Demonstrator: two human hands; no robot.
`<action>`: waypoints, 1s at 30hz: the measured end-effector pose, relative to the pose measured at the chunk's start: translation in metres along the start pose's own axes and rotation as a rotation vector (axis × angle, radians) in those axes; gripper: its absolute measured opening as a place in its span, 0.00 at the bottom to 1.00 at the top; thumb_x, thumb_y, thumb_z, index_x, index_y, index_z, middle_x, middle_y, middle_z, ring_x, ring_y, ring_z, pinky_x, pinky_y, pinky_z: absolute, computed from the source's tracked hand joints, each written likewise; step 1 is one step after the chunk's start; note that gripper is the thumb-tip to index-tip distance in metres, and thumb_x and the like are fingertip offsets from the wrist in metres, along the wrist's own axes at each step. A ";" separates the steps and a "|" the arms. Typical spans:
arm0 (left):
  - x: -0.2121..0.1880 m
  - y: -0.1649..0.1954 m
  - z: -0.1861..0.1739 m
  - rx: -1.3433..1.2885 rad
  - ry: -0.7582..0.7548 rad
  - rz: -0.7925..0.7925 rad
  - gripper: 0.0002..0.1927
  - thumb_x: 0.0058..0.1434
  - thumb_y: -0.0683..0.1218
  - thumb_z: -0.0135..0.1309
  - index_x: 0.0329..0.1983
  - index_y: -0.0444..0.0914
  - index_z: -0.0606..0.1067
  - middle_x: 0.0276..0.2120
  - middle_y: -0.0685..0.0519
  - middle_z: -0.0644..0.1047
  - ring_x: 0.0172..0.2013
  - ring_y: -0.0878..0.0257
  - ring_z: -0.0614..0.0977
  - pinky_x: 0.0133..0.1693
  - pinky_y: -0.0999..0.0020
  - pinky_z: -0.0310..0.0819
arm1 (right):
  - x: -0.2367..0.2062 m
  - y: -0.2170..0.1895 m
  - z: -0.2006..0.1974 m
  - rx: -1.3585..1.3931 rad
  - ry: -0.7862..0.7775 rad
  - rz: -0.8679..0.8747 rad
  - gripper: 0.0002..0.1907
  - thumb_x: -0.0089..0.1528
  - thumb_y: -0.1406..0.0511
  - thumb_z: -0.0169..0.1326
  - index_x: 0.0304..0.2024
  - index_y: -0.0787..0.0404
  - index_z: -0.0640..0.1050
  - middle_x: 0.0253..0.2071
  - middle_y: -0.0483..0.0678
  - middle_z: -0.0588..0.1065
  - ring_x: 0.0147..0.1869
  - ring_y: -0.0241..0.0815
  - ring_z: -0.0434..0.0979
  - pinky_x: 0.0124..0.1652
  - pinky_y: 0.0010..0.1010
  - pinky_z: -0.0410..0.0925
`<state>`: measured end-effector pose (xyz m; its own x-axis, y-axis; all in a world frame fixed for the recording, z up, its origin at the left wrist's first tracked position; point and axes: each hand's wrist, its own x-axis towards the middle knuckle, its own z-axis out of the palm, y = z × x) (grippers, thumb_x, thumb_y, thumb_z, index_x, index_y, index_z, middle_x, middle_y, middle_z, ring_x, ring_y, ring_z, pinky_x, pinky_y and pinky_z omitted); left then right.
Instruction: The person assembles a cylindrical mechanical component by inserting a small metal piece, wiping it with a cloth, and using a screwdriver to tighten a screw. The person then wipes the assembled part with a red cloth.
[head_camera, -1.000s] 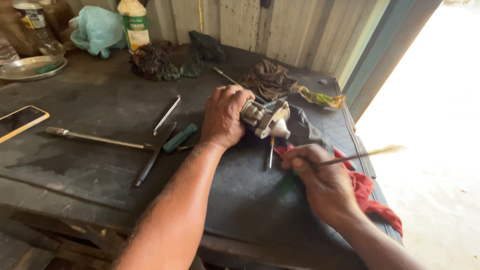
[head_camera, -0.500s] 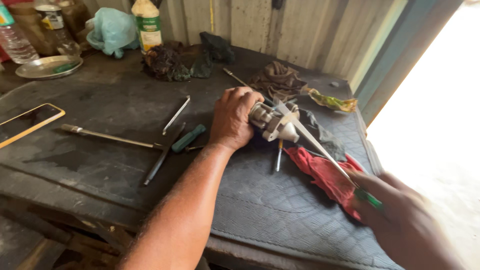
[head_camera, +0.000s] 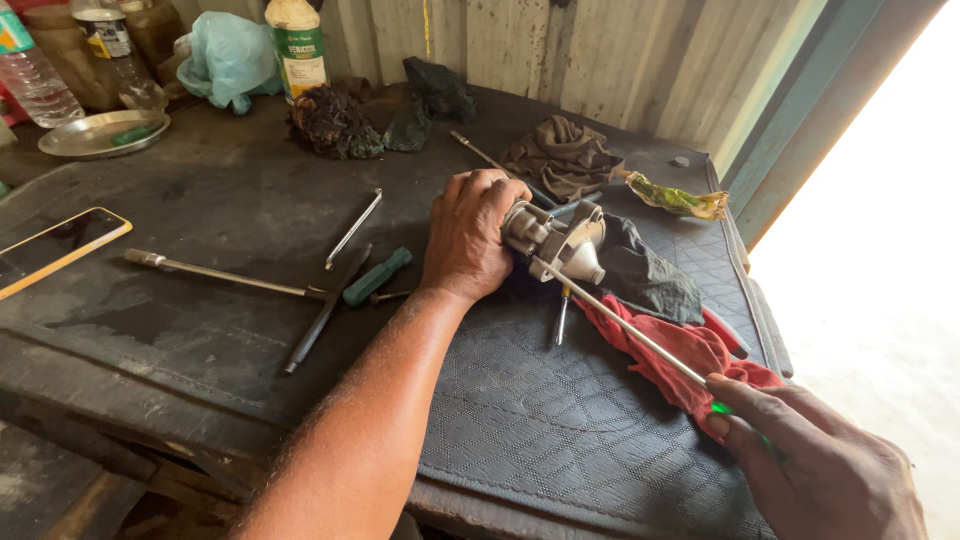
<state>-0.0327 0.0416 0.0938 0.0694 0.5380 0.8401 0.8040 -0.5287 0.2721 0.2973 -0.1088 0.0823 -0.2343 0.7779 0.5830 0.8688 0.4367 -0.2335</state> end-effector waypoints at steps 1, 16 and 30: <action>0.000 0.000 0.000 0.000 0.005 0.005 0.26 0.46 0.35 0.60 0.48 0.49 0.73 0.49 0.57 0.74 0.56 0.50 0.72 0.54 0.51 0.65 | 0.001 0.001 0.000 0.011 -0.011 0.017 0.18 0.55 0.61 0.64 0.49 0.51 0.84 0.46 0.46 0.83 0.50 0.44 0.85 0.47 0.35 0.77; 0.001 0.003 0.001 0.005 -0.004 -0.002 0.26 0.46 0.35 0.61 0.48 0.49 0.73 0.50 0.57 0.74 0.56 0.50 0.72 0.54 0.51 0.64 | 0.005 -0.007 -0.004 0.038 -0.014 0.022 0.16 0.57 0.63 0.62 0.48 0.52 0.83 0.45 0.47 0.83 0.47 0.46 0.85 0.44 0.36 0.77; 0.000 0.001 0.005 0.016 0.027 0.007 0.25 0.47 0.36 0.61 0.48 0.49 0.73 0.50 0.57 0.74 0.57 0.51 0.72 0.53 0.50 0.64 | 0.009 -0.011 -0.026 -0.290 0.082 -0.173 0.16 0.57 0.63 0.63 0.48 0.54 0.82 0.39 0.45 0.81 0.40 0.43 0.83 0.38 0.36 0.75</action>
<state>-0.0290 0.0440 0.0917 0.0592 0.5167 0.8541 0.8127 -0.5218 0.2594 0.2969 -0.1189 0.1105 -0.3634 0.6592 0.6583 0.9097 0.4035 0.0981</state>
